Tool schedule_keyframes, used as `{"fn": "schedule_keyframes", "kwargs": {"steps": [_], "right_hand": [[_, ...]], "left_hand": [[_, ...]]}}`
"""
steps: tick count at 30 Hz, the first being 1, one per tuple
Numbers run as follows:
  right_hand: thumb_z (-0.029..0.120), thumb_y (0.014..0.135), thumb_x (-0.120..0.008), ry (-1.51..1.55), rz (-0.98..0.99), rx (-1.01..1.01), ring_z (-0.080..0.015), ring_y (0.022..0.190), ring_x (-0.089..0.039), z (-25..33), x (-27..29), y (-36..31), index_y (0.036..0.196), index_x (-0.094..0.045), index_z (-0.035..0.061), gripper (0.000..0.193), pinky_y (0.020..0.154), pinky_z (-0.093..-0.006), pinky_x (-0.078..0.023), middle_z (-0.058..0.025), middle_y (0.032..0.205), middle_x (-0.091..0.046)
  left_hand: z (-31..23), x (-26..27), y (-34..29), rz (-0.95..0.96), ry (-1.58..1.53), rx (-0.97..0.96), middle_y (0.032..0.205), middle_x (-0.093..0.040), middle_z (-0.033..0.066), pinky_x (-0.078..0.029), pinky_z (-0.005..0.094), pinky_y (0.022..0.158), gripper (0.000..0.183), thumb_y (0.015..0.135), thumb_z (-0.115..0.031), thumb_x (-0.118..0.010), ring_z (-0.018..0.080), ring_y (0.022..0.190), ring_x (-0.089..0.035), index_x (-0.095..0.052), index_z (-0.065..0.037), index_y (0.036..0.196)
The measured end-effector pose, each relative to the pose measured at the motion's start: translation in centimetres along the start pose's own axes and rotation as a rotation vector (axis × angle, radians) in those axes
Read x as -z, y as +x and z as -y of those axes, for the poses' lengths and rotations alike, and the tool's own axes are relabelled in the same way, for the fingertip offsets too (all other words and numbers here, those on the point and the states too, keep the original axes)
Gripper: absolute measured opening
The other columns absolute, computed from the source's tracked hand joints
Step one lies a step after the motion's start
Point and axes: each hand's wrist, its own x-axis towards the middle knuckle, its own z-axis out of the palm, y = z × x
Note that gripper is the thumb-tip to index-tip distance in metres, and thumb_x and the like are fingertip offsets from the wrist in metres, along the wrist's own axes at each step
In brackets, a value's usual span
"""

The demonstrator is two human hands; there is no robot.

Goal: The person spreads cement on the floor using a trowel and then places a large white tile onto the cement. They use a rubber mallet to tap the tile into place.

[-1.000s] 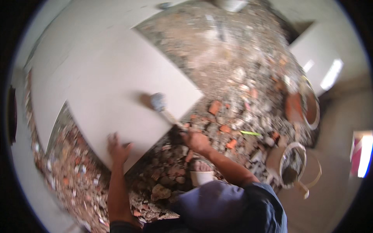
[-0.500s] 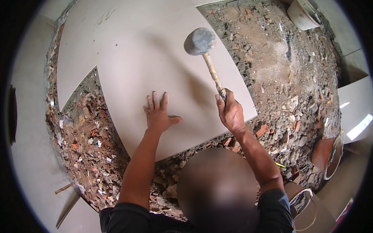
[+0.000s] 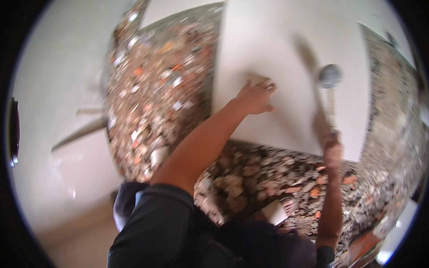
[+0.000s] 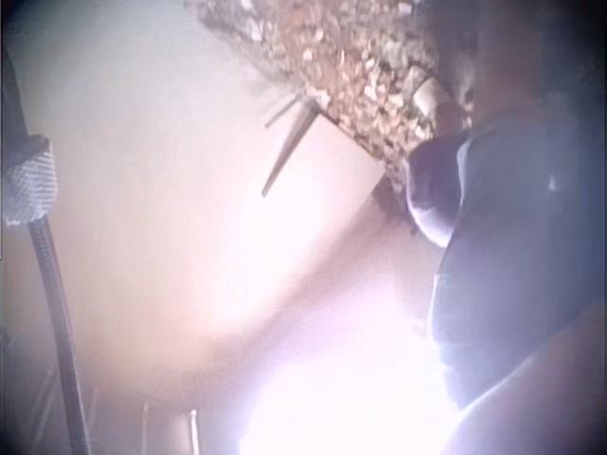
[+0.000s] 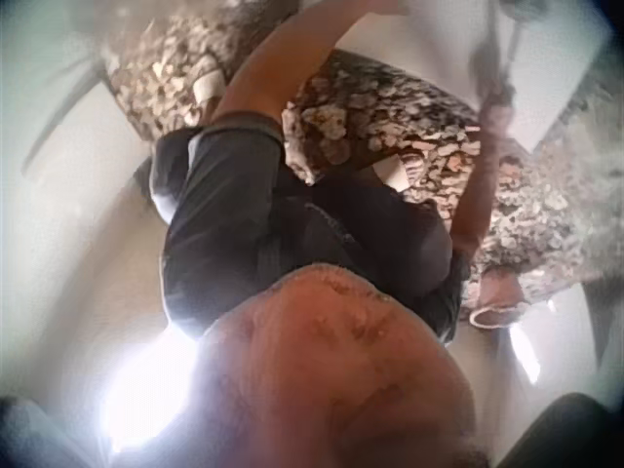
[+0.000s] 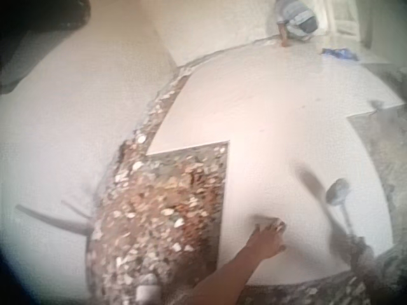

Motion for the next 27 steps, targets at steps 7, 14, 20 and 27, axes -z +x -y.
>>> {"fn": "schedule_keyframes", "kwargs": {"steps": [7,14,20,27], "right_hand": [[0.034,0.099,-0.044,-0.007,-0.060,0.035,-0.0343,0.078,-0.060,-4.3,2.2,-4.2,0.117,-0.051,-0.0035,0.042,0.070,-0.0401,-0.046,-0.0241,0.090,-0.064],[0.041,0.096,-0.045,-0.332,-0.342,-0.039,-0.0396,0.071,-0.053,5.3,6.4,-11.8,0.108,-0.054,-0.0057,0.049,0.066,-0.0457,-0.042,-0.0261,0.081,-0.058],[0.052,0.092,-0.046,-0.530,-0.361,-0.158,-0.0440,0.093,-0.058,15.2,7.6,-17.6,0.116,-0.054,-0.0019,0.060,0.078,-0.0485,-0.043,-0.0292,0.096,-0.061],[0.047,0.090,-0.052,-0.729,-0.337,-0.318,-0.0404,0.090,-0.061,18.9,4.3,-22.6,0.107,-0.058,-0.0039,0.053,0.078,-0.0436,-0.046,-0.0222,0.093,-0.065]], "left_hand": [[22.9,-0.4,-26.6,0.082,0.030,0.313,0.139,-0.042,0.0138,-0.038,0.0448,0.101,0.058,0.085,-0.046,-0.060,0.0301,0.117,-0.051,-0.049,-0.013,0.131],[58.6,-1.8,-60.6,-0.170,0.728,0.846,0.127,-0.052,0.0098,-0.053,0.0383,0.065,0.043,0.090,-0.027,-0.052,0.0248,0.092,-0.063,-0.047,-0.022,0.133],[76.8,-1.5,-73.4,-0.072,0.819,1.259,0.142,-0.036,0.0086,-0.054,0.0423,0.074,0.057,0.088,-0.034,-0.041,0.0285,0.110,-0.057,-0.029,-0.028,0.143],[88.1,1.9,-73.2,-0.916,0.272,1.227,0.130,-0.054,0.0122,-0.042,0.0418,0.098,0.050,0.092,-0.050,-0.043,0.0339,0.117,-0.051,-0.052,-0.020,0.131]]}}
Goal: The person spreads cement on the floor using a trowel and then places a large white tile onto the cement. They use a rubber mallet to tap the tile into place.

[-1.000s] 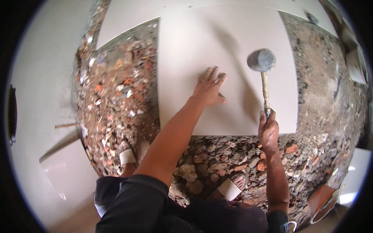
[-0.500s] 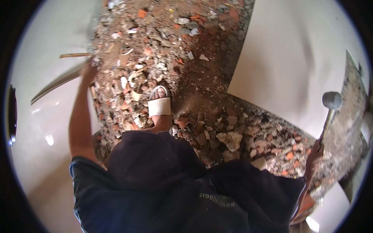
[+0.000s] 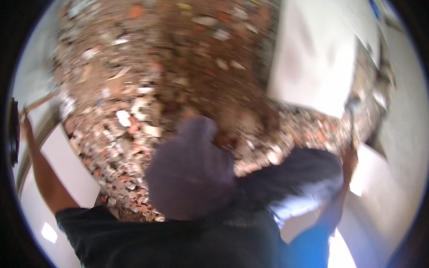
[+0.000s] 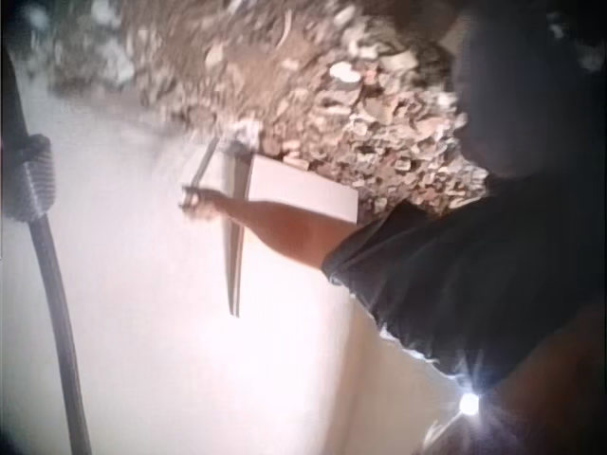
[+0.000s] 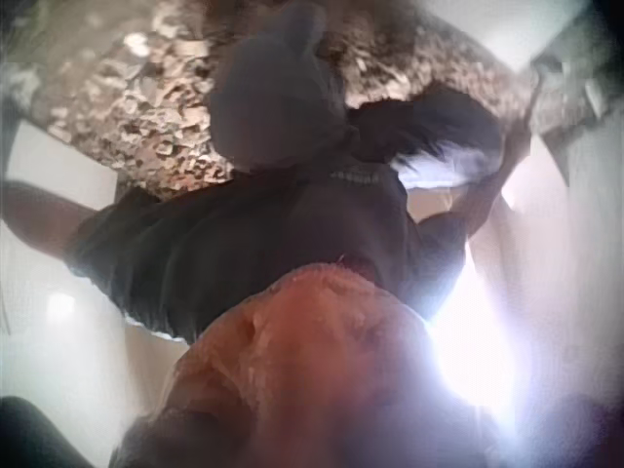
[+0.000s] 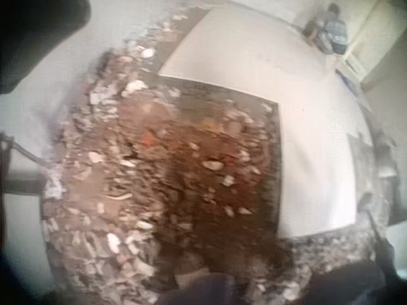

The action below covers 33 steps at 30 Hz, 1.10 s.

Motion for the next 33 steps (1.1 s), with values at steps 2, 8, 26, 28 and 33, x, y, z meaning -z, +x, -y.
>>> {"fn": "schedule_keyframes", "kwargs": {"steps": [2,8,26,28,33], "right_hand": [[0.046,0.090,-0.053,0.090,0.014,0.051,-0.0398,0.089,-0.061,0.4,-0.7,-0.4,0.106,-0.058,-0.0037,0.053,0.077,-0.0434,-0.046,-0.0219,0.092,-0.065],[0.046,0.089,-0.055,0.100,0.067,0.023,-0.0381,0.086,-0.061,1.5,-1.8,0.1,0.102,-0.059,-0.0032,0.051,0.075,-0.0430,-0.046,-0.0211,0.091,-0.065],[0.044,0.085,-0.060,0.067,0.137,0.006,-0.0328,0.076,-0.060,3.9,-0.6,0.4,0.091,-0.063,-0.0015,0.046,0.068,-0.0417,-0.047,-0.0184,0.086,-0.065],[0.043,0.084,-0.061,0.061,0.144,0.006,-0.0322,0.075,-0.060,3.8,-0.6,0.6,0.090,-0.063,-0.0013,0.045,0.067,-0.0416,-0.047,-0.0181,0.085,-0.065],[0.043,0.083,-0.063,0.059,0.145,0.018,-0.0308,0.073,-0.060,3.7,-0.5,1.0,0.087,-0.064,-0.0009,0.044,0.066,-0.0412,-0.048,-0.0174,0.084,-0.065]], "left_hand": [[-0.1,0.2,0.5,0.004,0.292,-0.670,0.131,-0.053,0.0102,-0.040,0.0409,0.101,0.037,0.098,-0.023,-0.036,0.0294,0.125,-0.044,-0.051,-0.022,0.133],[-3.1,0.9,-0.4,-0.053,0.223,0.002,0.132,-0.049,0.0124,-0.044,0.0405,0.095,0.064,0.084,-0.060,-0.052,0.0273,0.126,-0.043,-0.044,-0.025,0.137],[-0.9,3.8,-1.0,0.012,0.159,0.292,0.148,-0.033,0.0056,-0.003,0.0668,0.106,0.060,0.085,-0.071,-0.031,0.0380,0.140,-0.015,-0.049,-0.038,0.131],[-0.7,3.9,-1.4,0.041,0.152,0.314,0.147,-0.034,0.0068,-0.002,0.0661,0.106,0.060,0.085,-0.070,-0.031,0.0409,0.140,-0.013,-0.050,-0.036,0.131],[-1.2,4.4,-2.2,0.036,0.069,0.312,0.146,-0.036,0.0059,-0.001,0.0647,0.107,0.059,0.085,-0.069,-0.032,0.0369,0.140,-0.016,-0.050,-0.035,0.131]]}}
